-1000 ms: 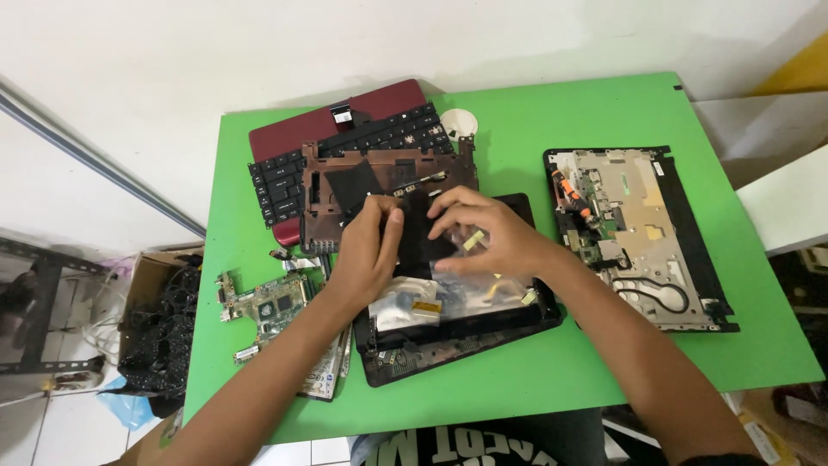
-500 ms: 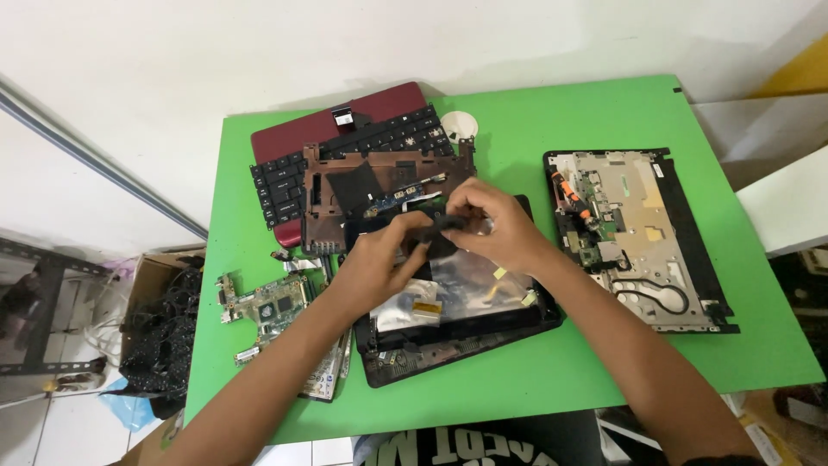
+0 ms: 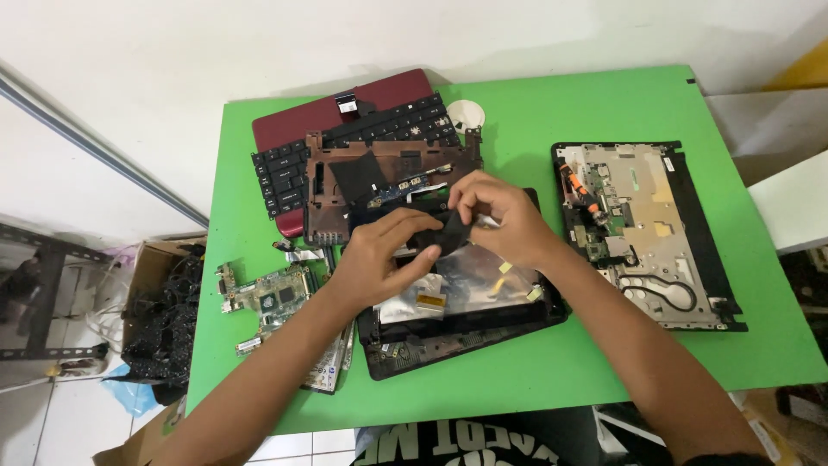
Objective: Disassembling a laptop by removing the screen bezel and manipulating internal components on a repair bench.
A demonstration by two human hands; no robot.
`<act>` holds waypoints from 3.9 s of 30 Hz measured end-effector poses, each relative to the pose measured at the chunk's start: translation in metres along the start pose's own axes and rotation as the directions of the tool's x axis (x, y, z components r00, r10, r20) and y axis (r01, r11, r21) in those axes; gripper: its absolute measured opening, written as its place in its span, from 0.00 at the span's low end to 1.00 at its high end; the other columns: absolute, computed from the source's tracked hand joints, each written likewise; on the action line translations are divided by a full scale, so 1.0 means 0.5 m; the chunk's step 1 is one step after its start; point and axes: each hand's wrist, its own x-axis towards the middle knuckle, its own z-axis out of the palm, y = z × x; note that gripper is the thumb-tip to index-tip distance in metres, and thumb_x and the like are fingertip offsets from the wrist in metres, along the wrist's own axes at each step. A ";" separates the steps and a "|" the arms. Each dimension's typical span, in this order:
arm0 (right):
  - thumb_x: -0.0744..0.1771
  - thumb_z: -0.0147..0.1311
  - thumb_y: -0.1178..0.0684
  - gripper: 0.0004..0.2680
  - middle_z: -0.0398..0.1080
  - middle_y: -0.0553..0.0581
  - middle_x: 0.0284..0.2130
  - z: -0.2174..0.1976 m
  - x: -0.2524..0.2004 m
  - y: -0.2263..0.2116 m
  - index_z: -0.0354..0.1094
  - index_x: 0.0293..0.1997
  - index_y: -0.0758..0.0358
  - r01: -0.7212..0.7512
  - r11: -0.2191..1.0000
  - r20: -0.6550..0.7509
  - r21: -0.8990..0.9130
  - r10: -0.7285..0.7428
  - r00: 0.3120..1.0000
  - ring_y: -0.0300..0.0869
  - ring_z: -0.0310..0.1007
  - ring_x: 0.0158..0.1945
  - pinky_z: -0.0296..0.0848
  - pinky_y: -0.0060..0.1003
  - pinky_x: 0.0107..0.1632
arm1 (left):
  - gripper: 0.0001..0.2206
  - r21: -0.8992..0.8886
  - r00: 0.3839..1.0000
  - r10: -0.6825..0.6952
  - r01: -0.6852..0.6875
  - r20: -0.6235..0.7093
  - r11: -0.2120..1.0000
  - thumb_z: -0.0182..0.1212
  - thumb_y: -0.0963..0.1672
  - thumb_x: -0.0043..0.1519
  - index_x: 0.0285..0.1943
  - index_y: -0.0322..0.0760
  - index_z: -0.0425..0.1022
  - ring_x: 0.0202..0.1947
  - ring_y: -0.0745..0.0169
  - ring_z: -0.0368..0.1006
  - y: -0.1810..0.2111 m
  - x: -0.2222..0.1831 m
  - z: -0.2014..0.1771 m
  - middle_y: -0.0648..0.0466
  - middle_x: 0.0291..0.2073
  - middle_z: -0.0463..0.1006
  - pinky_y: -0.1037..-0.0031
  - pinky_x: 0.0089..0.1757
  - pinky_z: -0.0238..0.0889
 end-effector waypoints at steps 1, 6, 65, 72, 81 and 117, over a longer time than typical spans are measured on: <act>0.61 0.61 0.69 0.08 0.69 0.59 0.39 0.001 -0.001 -0.015 0.64 0.29 0.66 0.001 1.000 0.001 0.000 -0.001 1.000 0.42 0.71 0.42 0.77 0.37 0.47 | 0.11 0.001 1.000 0.000 0.000 -0.001 1.000 0.60 0.46 0.66 0.51 0.34 0.80 0.40 0.43 0.81 0.001 0.001 0.001 0.44 0.41 0.82 0.63 0.40 0.76; 0.64 0.64 0.56 0.12 0.70 0.64 0.55 0.006 -0.007 -0.055 0.64 0.46 0.63 -0.192 0.968 0.173 0.160 0.164 0.971 0.43 0.72 0.54 0.73 0.44 0.54 | 0.11 0.293 0.986 0.119 -0.080 -0.118 0.953 0.68 0.37 0.59 0.50 0.34 0.79 0.37 0.53 0.79 -0.011 0.002 0.004 0.51 0.37 0.82 0.66 0.40 0.73; 0.62 0.54 0.63 0.07 0.73 0.54 0.33 -0.015 -0.010 -0.003 0.74 0.38 0.58 0.024 0.766 0.070 -0.643 0.027 0.997 0.53 0.77 0.35 0.77 0.40 0.35 | 0.13 0.725 0.997 -0.046 -0.018 0.068 0.689 0.63 0.42 0.55 0.49 0.38 0.72 0.47 0.49 0.64 -0.043 -0.023 0.019 0.51 0.43 0.66 0.63 0.45 0.56; 0.62 0.53 0.60 0.05 0.69 0.55 0.34 -0.045 -0.015 -0.019 0.69 0.38 0.57 -0.022 0.646 0.048 -0.763 0.091 0.995 0.58 0.76 0.37 0.75 0.48 0.37 | 0.13 0.742 0.992 -0.073 -0.024 0.098 0.670 0.62 0.42 0.56 0.50 0.38 0.71 0.45 0.50 0.63 -0.036 -0.019 0.015 0.52 0.43 0.64 0.64 0.44 0.55; 0.63 0.58 0.58 0.08 0.68 0.55 0.42 -0.013 -0.016 -0.005 0.66 0.43 0.57 0.019 0.677 0.120 -0.736 0.103 0.987 0.55 0.77 0.48 0.78 0.46 0.46 | 0.12 0.732 0.992 -0.102 0.016 0.073 0.682 0.59 0.40 0.59 0.52 0.37 0.71 0.46 0.53 0.63 -0.034 -0.018 0.011 0.51 0.42 0.68 0.66 0.44 0.53; 0.62 0.60 0.61 0.12 0.72 0.50 0.41 0.018 -0.018 0.031 0.74 0.49 0.54 0.068 0.683 0.019 -0.727 -0.079 0.997 0.47 0.79 0.43 0.81 0.39 0.45 | 0.11 0.790 0.976 -0.161 -0.016 0.145 0.613 0.66 0.46 0.52 0.41 0.37 0.81 0.33 0.52 0.73 -0.107 -0.042 -0.067 0.51 0.31 0.76 0.68 0.31 0.64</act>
